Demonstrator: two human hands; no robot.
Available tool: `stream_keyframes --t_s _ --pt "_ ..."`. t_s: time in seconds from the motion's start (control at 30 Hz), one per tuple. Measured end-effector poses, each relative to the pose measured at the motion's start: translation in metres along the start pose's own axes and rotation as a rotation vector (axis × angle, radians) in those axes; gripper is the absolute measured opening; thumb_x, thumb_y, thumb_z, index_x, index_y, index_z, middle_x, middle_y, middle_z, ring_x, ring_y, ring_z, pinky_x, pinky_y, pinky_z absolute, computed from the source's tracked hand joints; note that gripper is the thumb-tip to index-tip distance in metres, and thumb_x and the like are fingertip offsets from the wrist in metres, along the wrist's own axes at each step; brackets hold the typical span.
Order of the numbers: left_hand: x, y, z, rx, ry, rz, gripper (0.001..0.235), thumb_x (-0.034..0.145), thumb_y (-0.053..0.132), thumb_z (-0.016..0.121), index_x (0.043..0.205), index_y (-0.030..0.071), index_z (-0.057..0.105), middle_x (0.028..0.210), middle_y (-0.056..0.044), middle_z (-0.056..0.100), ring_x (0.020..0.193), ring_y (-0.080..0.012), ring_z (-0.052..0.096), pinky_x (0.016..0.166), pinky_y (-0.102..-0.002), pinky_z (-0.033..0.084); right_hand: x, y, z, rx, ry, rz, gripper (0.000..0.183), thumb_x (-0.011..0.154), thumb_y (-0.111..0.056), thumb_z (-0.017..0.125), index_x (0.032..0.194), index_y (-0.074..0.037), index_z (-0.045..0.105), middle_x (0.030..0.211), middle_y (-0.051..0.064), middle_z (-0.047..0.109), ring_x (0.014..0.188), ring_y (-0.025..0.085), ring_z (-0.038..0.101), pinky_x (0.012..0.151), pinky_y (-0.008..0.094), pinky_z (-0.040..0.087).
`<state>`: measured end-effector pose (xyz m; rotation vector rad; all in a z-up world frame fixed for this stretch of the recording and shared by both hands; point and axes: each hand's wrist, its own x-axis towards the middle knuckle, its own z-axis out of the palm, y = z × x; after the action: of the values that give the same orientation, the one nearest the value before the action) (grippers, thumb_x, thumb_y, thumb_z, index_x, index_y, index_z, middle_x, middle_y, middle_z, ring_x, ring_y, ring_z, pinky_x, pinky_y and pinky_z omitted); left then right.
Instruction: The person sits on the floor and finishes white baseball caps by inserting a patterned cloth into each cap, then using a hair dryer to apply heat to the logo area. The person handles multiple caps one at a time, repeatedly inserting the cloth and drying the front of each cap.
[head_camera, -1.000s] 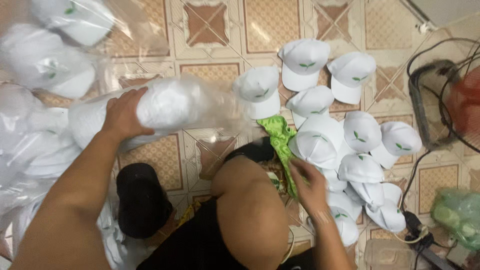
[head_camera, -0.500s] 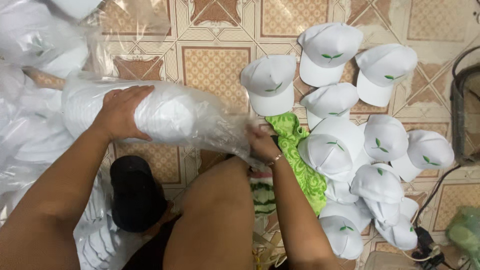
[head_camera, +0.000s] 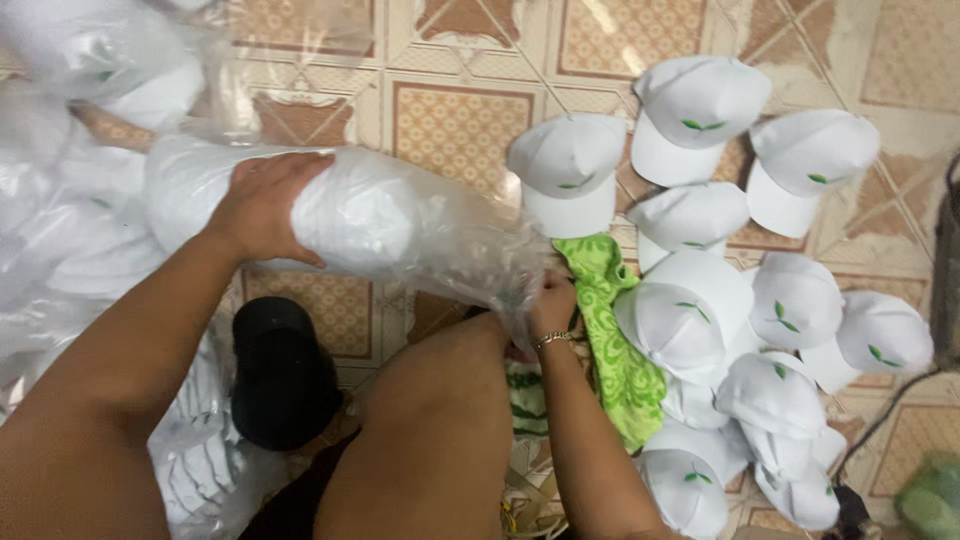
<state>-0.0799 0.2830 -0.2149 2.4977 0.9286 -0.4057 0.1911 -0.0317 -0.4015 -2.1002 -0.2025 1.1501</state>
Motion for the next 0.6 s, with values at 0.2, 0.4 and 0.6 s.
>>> stream_keyframes --t_s 0.2,0.4,0.6 --pt "0.001 -0.009 0.001 -0.051 -0.019 0.03 0.152 0.034 0.054 0.097 0.158 0.007 0.022 0.158 -0.019 0.036 0.146 -0.0339 0.034 0.119 -0.051 0.022 0.002 -0.093 0.044 -0.102 -0.391 -0.441 0.059 0.079 0.003 0.076 0.131 -0.007 0.051 0.127 0.02 0.056 0.112 0.028 0.065 0.086 0.031 0.057" --pt "0.004 -0.029 0.011 -0.149 0.028 -0.002 0.16 0.041 0.054 0.097 0.159 0.006 0.0 0.165 -0.023 0.016 0.151 -0.0392 0.022 0.12 -0.052 0.02 0.008 -0.206 0.073 -0.367 -0.639 -0.828 0.06 0.077 0.002 0.077 0.131 -0.008 0.054 0.128 0.018 0.057 0.113 0.028 0.065 0.089 0.031 0.056" --pt "0.0 -0.05 0.041 -0.32 0.269 -0.034 0.147 0.056 0.05 0.088 0.166 0.008 -0.001 0.168 -0.026 0.021 0.153 -0.0441 0.027 0.124 -0.049 0.03 -0.022 -0.258 0.074 -0.551 -0.684 -1.11 0.061 0.075 0.0 0.078 0.131 -0.009 0.057 0.129 0.017 0.058 0.114 0.028 0.065 0.093 0.032 0.055"
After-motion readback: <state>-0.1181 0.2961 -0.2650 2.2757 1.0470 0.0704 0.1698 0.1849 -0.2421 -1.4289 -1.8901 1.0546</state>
